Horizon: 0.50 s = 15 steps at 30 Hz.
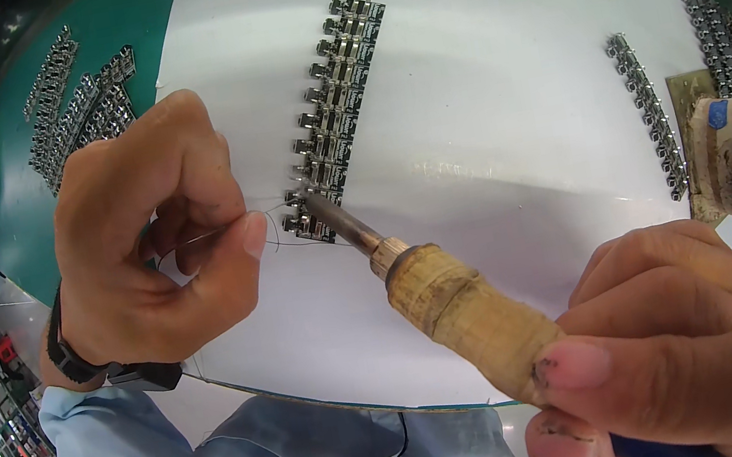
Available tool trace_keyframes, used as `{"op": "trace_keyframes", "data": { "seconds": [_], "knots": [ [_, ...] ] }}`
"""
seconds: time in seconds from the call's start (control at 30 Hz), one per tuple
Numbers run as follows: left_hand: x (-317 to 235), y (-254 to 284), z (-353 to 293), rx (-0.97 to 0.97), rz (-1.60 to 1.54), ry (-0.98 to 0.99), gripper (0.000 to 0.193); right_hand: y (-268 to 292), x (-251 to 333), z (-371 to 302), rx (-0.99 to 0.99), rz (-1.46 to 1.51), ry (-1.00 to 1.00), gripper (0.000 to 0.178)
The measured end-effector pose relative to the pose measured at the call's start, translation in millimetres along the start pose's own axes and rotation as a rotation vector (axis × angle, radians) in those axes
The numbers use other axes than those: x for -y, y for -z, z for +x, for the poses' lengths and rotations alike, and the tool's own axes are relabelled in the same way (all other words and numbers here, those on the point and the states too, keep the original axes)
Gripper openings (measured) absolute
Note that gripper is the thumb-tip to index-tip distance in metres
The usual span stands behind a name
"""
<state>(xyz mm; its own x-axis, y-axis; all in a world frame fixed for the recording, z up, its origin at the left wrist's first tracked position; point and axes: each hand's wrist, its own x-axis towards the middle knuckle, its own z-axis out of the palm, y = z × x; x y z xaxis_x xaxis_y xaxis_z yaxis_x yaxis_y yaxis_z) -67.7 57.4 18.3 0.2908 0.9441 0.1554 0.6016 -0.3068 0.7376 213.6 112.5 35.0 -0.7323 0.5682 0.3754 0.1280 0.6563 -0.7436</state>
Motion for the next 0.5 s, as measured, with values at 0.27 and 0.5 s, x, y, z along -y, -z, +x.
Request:
{"op": "trace_keyframes", "data": {
  "seconds": [0.27,0.5],
  "knots": [
    [3.5,-0.4,0.8,-0.023,0.002,-0.068,0.024,-3.7,6.1,5.1,0.038,-0.09,0.041,0.035],
    [4.8,-1.1,0.6,-0.044,-0.001,-0.095,0.023,-4.3,6.5,5.0,0.05,-0.078,0.045,0.035]
  ]
}}
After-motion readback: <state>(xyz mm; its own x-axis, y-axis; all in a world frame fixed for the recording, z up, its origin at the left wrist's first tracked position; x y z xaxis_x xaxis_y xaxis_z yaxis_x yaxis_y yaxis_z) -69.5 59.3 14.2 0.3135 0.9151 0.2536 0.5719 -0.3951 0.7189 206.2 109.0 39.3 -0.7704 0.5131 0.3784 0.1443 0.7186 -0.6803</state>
